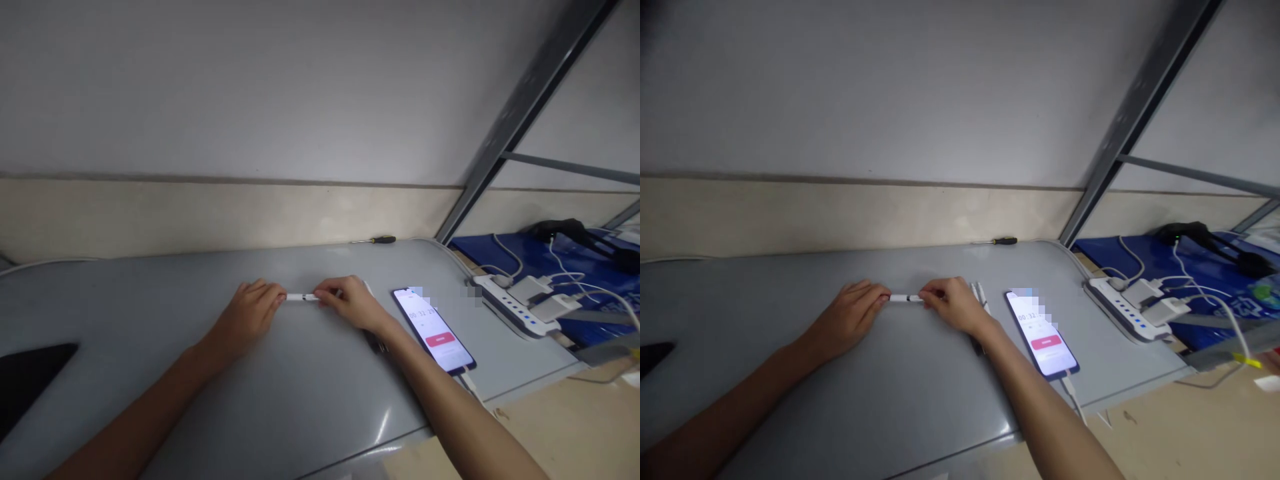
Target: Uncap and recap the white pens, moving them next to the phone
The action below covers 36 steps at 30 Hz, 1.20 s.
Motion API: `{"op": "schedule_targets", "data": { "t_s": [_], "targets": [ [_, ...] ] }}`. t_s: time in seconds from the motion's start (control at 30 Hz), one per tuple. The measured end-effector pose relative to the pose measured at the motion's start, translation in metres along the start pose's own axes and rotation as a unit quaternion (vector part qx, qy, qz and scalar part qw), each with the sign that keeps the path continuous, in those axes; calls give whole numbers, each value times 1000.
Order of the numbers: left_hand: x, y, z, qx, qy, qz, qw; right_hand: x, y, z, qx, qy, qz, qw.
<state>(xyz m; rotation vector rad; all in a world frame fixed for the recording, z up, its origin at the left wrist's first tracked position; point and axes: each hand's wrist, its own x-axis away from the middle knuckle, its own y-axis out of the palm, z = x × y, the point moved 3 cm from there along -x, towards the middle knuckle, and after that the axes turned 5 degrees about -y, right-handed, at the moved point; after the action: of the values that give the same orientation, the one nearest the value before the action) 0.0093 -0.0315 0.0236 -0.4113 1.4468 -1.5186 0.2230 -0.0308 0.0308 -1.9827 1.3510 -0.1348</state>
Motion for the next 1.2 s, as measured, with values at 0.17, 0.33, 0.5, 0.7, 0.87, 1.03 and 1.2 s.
{"op": "schedule_targets", "data": {
  "t_s": [0.17,0.33,0.5,0.7,0.87,1.03,1.2],
  "targets": [
    [0,0,0,-14,2,-4,1000,1,-1,1,-16,-32,34,999],
    [2,0,1,-7,-8,-1,1000,0,-2,3,20,-43,49,998],
    [2,-1,2,0,-20,2,1000,-1,-6,8,112,-29,69,991],
    [2,0,-3,-32,-32,23,999,0,-13,17,182,22,104,978],
    [1,2,-6,-46,-36,43,997,1,-21,23,200,48,118,972],
    [2,1,-6,-37,-42,37,998,1,-21,21,198,46,110,973],
    [1,0,-4,-31,-51,28,998,0,-17,17,188,20,99,977]
  ]
}}
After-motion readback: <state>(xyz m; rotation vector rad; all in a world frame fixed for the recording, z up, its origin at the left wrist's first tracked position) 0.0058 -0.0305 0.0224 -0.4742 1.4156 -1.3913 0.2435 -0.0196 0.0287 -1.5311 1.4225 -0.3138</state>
